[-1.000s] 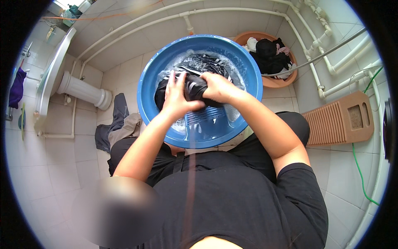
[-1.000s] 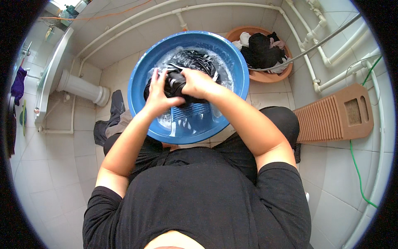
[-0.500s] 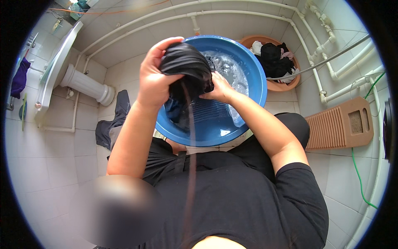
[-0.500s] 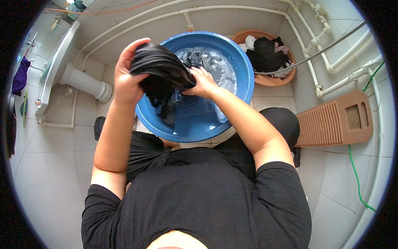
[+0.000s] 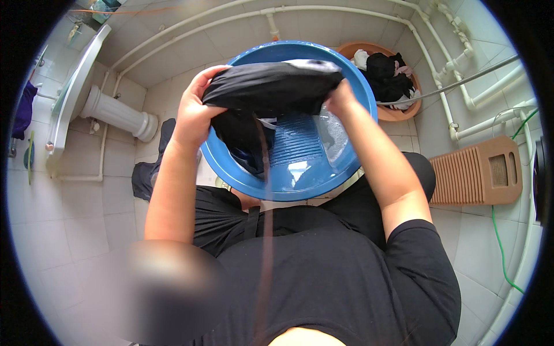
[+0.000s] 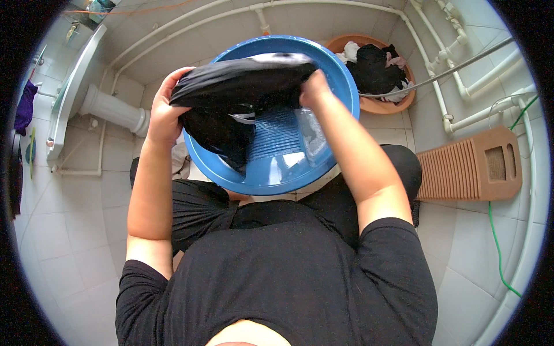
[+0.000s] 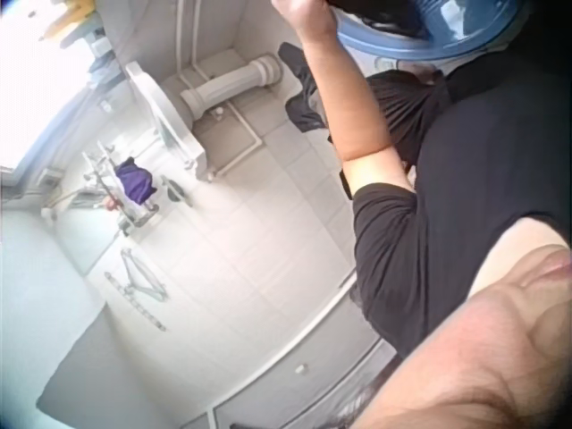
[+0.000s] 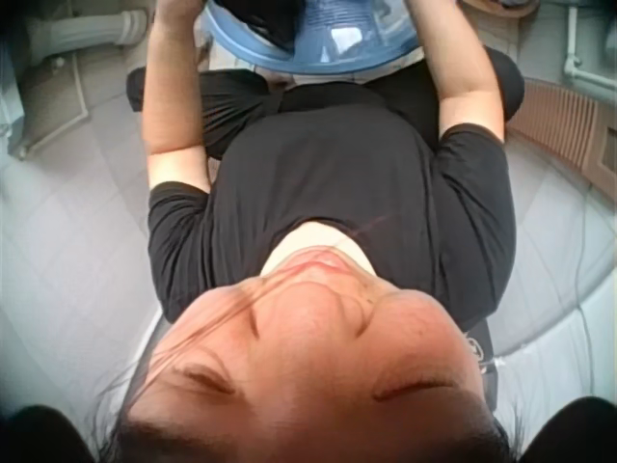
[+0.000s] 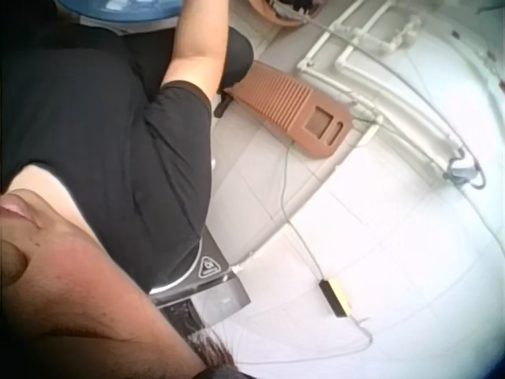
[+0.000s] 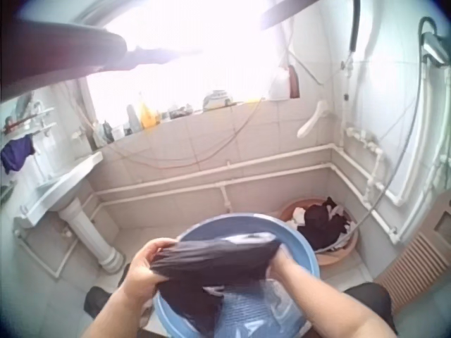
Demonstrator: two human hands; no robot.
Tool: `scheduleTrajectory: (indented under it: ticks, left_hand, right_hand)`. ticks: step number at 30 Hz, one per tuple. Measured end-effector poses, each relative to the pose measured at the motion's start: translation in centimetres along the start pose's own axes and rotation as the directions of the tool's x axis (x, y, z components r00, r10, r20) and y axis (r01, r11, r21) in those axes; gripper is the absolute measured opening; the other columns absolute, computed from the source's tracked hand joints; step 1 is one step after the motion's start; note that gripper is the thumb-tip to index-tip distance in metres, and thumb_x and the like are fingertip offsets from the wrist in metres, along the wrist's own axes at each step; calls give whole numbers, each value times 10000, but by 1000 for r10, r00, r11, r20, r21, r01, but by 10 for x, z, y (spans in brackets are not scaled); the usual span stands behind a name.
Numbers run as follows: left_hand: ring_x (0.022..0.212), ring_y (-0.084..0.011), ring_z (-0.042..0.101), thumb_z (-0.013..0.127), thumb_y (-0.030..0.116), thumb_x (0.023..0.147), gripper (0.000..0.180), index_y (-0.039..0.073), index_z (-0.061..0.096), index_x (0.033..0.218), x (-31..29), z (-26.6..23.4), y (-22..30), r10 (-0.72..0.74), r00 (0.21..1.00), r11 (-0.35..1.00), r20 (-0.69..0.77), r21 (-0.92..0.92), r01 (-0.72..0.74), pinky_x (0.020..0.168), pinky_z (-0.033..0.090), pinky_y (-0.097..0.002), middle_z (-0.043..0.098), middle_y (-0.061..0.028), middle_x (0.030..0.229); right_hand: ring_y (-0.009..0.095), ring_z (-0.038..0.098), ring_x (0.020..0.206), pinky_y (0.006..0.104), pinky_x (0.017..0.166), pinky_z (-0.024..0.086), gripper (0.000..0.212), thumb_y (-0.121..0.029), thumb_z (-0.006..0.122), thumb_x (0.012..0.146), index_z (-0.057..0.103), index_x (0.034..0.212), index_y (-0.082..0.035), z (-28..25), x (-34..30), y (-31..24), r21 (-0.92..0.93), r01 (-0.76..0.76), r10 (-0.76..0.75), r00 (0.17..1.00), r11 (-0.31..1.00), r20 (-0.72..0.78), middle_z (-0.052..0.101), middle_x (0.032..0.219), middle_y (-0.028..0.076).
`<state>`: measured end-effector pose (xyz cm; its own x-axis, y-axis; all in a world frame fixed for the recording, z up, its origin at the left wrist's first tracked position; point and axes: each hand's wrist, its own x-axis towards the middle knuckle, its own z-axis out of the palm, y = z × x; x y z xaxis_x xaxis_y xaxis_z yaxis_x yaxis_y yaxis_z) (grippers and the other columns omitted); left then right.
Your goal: The person hand washes dark clothing items in a blue basin filled with soapy water. They scrub the fabric against a washboard, rinse, and wring out the items. The person handles a pair of black shorts with white stripes and other dark garments, repeatedly submerging and agitating them in the basin.
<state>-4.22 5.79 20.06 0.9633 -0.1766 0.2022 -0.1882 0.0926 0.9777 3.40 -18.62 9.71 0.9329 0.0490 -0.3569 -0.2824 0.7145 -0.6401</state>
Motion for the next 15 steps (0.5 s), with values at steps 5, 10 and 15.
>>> scheduleTrajectory:
  ticks: [5, 10, 15]
  left_hand:
    - [870, -193, 586, 575, -82, 659, 384, 47, 550, 1020, 10, -38, -58, 140, 958, 860, -250, 510, 8, 792, 463, -280, 607, -69, 936]
    - [974, -338, 549, 599, -31, 641, 607, 174, 474, 1199, 6, -8, -101, 324, 944, 390, -57, 917, -79, 813, 469, -391, 523, -135, 1130]
    - [1151, -337, 467, 551, -68, 649, 761, 261, 404, 1319, -18, -4, -163, -103, 971, 212, 214, 959, -189, 921, 418, -410, 394, -154, 1337]
  right_hand:
    - [190, 593, 900, 306, 844, 450, 215, -150, 493, 855, 580, 1001, -19, -16, 21, -36, 110, 262, -283, 854, 959, 436, 629, 962, 89]
    - [189, 574, 878, 306, 828, 439, 209, -115, 425, 869, 571, 996, -35, -32, 26, -42, -253, 471, -412, 876, 845, 251, 613, 933, 91]
    - [345, 554, 994, 381, 873, 436, 399, -7, 450, 785, 539, 1153, -134, -71, 41, -13, -931, 238, -512, 783, -277, 353, 579, 1071, 182]
